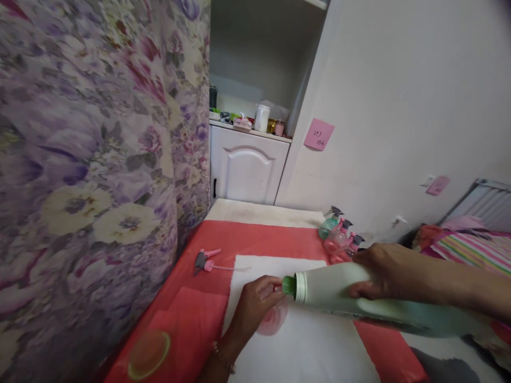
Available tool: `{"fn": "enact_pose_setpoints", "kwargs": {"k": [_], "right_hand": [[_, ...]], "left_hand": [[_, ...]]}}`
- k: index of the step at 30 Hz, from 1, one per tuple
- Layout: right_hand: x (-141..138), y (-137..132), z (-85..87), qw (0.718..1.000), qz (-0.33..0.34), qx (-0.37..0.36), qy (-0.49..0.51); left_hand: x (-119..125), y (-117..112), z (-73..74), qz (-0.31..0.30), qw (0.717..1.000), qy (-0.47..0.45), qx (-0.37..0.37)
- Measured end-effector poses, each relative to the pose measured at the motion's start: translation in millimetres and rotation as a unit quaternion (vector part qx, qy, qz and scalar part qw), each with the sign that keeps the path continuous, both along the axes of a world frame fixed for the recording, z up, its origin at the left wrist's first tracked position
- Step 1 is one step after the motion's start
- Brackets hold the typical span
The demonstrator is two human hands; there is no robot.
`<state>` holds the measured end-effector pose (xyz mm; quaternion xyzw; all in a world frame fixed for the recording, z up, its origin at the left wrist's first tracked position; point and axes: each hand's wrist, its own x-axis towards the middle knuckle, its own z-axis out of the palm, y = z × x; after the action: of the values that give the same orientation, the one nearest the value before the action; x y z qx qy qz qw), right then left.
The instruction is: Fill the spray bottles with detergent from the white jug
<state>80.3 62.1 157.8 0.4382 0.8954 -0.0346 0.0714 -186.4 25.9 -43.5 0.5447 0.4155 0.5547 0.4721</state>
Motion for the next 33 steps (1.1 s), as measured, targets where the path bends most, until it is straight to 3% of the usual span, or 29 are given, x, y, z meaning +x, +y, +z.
{"fn": "enact_pose_setpoints", "kwargs": {"k": [33], "right_hand": [[-2.0, -1.8, 3.7, 1.0, 0.013, 0.007, -0.013]], "left_hand": [[-0.5, 0.9, -1.9, 0.005, 1.0, 0.006, 0.001]]}}
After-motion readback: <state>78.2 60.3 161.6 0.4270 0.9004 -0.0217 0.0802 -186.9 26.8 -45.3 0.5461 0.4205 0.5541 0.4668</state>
